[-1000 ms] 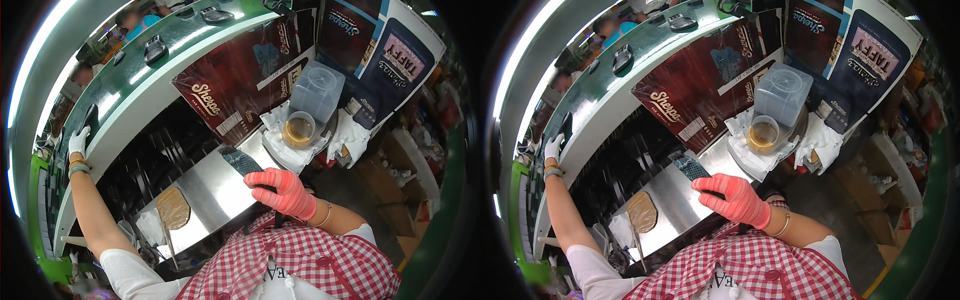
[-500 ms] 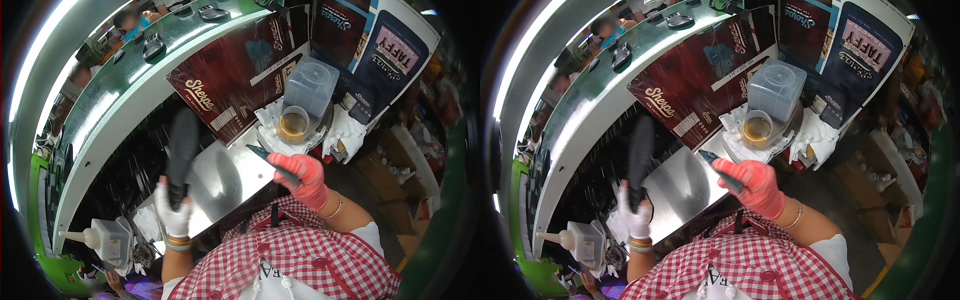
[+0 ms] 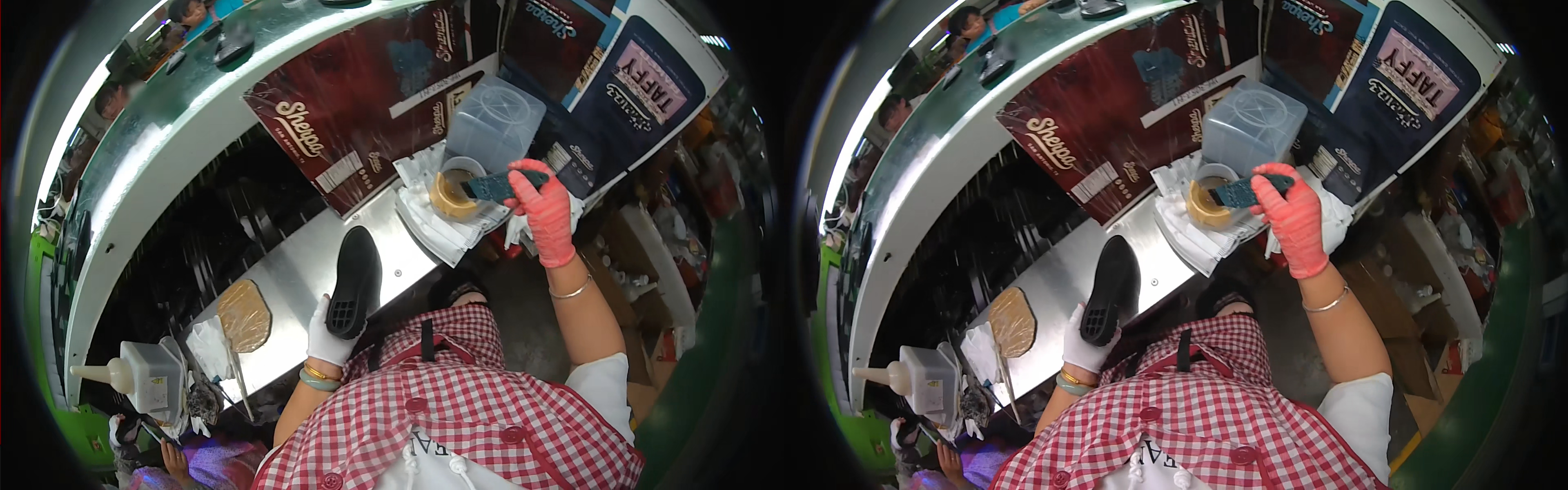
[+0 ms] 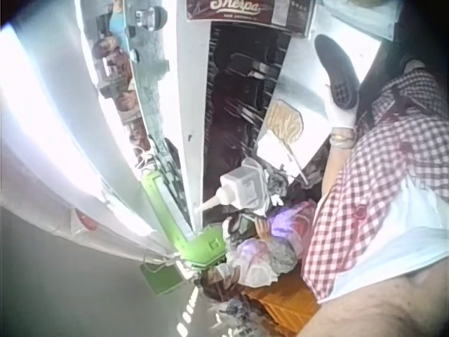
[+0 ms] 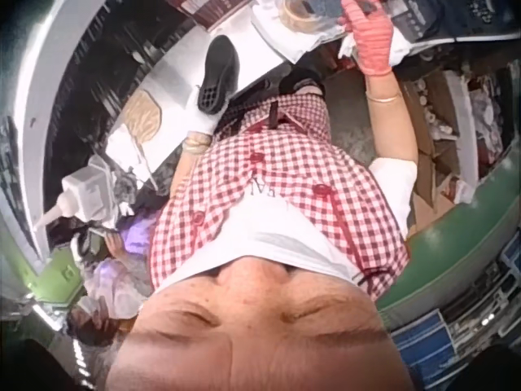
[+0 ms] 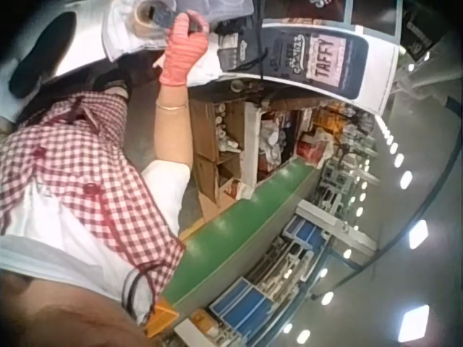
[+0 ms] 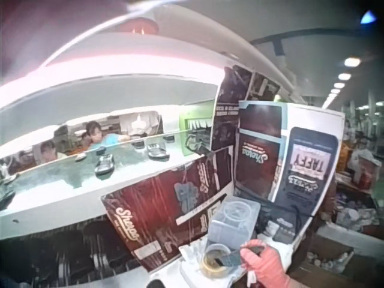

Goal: The person applies a brown adhesive to the bottom of black shoe soles using a blue plastic scraper. They repeatedly dip the scraper into a container of glue and spread it across the textured surface of the soles, handling multiple soles one by one.

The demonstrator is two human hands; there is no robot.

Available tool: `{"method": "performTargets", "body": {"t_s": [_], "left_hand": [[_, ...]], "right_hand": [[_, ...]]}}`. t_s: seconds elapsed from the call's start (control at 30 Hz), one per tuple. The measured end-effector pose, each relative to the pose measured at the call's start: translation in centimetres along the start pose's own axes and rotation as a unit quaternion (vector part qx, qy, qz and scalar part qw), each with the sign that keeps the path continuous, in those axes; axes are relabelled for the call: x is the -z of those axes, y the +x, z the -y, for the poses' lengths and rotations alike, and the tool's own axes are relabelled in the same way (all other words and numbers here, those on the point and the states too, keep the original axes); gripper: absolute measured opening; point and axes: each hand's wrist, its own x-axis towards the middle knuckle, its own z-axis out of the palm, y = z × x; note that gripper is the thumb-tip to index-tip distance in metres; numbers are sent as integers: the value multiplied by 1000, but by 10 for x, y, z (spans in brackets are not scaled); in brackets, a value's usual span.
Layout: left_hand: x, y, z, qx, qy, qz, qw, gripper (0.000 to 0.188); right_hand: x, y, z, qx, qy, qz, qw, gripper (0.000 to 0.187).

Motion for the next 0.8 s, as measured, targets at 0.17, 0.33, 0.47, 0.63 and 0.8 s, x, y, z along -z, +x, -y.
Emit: {"method": "performTargets", "body": {"t_s": [0.17,0.33,0.47,0.63,0.8], "left_hand": [[-33,3,-2,132,-232,34,963,50],[-41,2,-6,57,-183,59,980,47],[-42,4,-17,38,-130,107,985,47],[-64,0,-27,-12,-115,113,987,51],[-62,1,-25,-9,-110,129,985,53]], "right_hand": [[0,13,-16,-35,-51,15,998,23],[-5,21,-28,-67,-75,38,994,25],[-7,28,-34,-76,-108,54,990,25],[-8,29,-35,-46,-71,46,995,26],[-9,29,-28,-55,-78,28,995,23]]}}
